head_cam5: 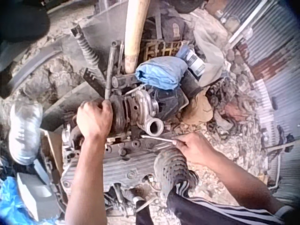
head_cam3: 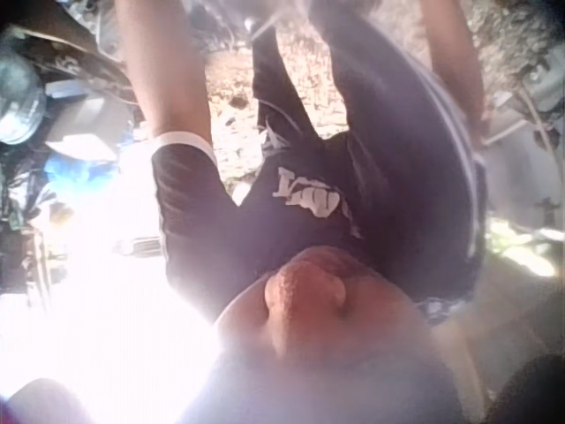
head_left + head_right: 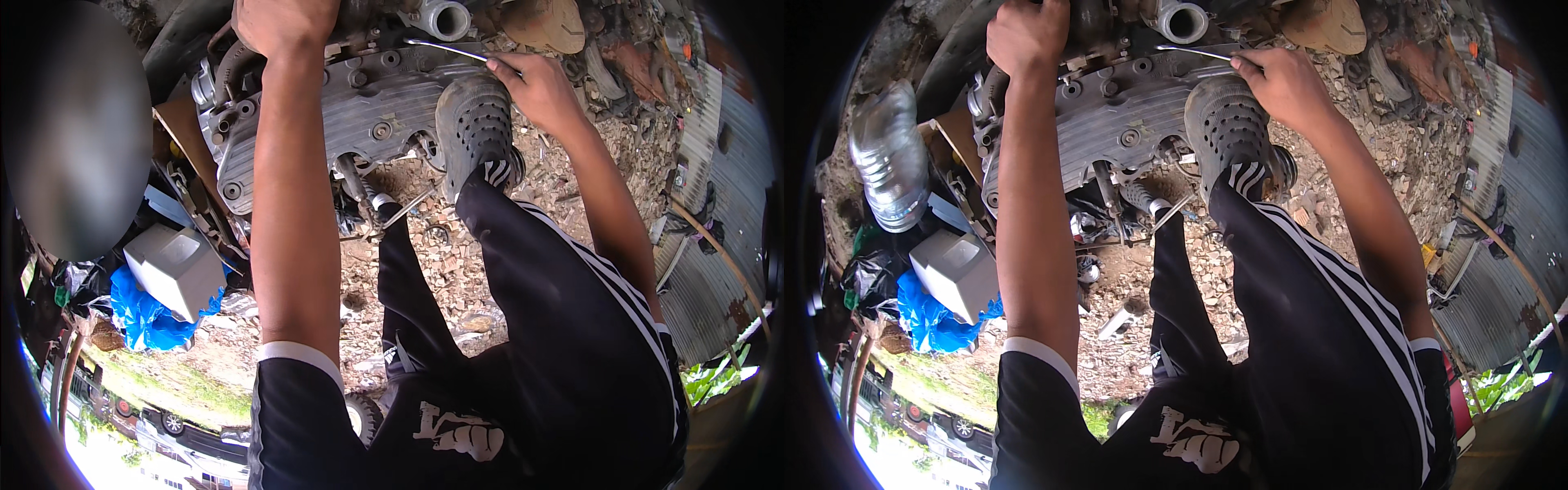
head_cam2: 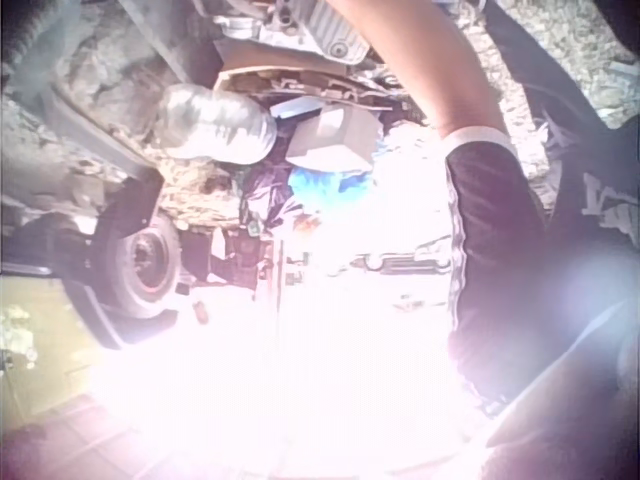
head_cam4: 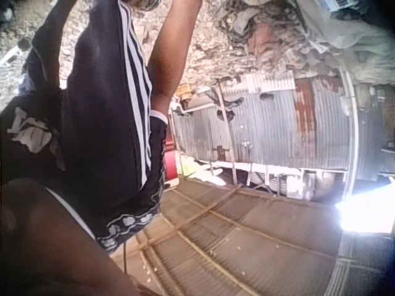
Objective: The person uses a wrench to loosen and remove bolts from a car engine block resting on the ground. They repeatedly reposition the engine and adjust their stance while working on different bolt locations.
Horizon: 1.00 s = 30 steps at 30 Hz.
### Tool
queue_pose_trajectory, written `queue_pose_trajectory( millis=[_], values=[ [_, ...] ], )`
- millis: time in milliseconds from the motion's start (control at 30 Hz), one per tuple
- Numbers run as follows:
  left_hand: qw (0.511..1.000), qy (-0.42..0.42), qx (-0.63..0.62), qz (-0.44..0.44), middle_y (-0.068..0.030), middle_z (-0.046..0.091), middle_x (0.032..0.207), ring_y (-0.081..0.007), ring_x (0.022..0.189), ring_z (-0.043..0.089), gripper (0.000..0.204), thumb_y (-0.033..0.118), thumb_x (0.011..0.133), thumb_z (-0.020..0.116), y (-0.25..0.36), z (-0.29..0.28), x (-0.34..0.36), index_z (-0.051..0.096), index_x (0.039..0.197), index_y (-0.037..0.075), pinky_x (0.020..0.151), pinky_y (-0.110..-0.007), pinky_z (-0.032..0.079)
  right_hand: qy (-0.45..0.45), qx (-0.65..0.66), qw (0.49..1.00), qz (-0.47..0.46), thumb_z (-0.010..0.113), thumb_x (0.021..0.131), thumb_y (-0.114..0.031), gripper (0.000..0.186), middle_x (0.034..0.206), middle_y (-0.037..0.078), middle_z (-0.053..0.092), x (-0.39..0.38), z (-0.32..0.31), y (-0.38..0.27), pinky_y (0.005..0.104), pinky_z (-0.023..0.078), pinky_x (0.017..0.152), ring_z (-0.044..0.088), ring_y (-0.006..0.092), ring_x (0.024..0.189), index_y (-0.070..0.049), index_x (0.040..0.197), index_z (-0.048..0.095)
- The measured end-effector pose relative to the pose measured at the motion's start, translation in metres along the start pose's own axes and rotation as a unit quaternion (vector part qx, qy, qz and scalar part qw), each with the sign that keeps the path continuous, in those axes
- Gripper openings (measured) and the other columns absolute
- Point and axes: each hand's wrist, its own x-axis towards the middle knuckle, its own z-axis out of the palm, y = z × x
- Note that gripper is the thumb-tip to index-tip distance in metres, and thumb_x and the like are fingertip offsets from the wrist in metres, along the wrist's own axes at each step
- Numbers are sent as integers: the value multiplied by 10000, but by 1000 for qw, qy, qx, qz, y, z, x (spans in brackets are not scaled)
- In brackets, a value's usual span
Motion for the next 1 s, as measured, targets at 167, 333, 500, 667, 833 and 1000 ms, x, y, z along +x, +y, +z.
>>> queue_pose_trajectory(
  millis=[167, 333, 500, 667, 833, 1000],
  values=[
    [1000, -4, -12, -4, -263, 704, 850, -429, 831, 696, 373, 304, 855, 588, 7, 7, -5, 756, 799, -24, 838, -484, 555, -43, 79, 995, 36, 657, 937, -493, 442, 932, 212, 729, 26, 22, 44, 428, 531, 811, 713, 380, 898, -108, 1134, 753],
    [999, 21, -3, 25, -257, 708, 889, -426, 846, 691, 355, 282, 865, 573, -2, 9, -2, 760, 807, -15, 845, -482, 546, -54, 93, 994, -10, 652, 927, -545, 485, 1002, 187, 740, 45, 44, 56, 414, 516, 875, 702, 360, 958, -128, 1150, 756],
    [999, 3, -32, 13, -247, 712, 908, -424, 849, 687, 309, 242, 865, 567, 3, 4, -4, 765, 839, 6, 848, -478, 541, -91, 149, 983, -61, 629, 939, -562, 499, 1056, 168, 742, 74, 62, 84, 406, 510, 917, 691, 344, 1029, -145, 1187, 745],
    [993, 40, -90, 65, -239, 710, 880, -415, 822, 683, 275, 204, 859, 561, 11, 11, -6, 773, 844, 30, 810, -485, 543, -94, 26, 995, -29, 653, 970, -402, 384, 1011, 202, 721, 90, 61, 80, 421, 527, 860, 696, 314, 949, -71, 1146, 735],
    [998, 16, -56, -8, -217, 715, 815, -418, 802, 707, 361, 356, 813, 551, -12, 19, -3, 792, 865, 92, 774, -472, 568, -76, -68, 992, -71, 544, 983, -115, 292, 965, 228, 695, 16, 21, -44, 475, 586, 823, 708, 389, 842, 8, 1213, 674],
    [992, 17, -96, 74, -241, 699, 867, -417, 813, 676, 271, 181, 854, 543, 6, -1, -3, 774, 853, 39, 801, -490, 541, -20, -164, 983, -82, 546, 912, -34, 283, 962, 232, 682, -7, 6, -83, 449, 605, 660, 726, 352, 792, 50, 1151, 671]
  ],
)
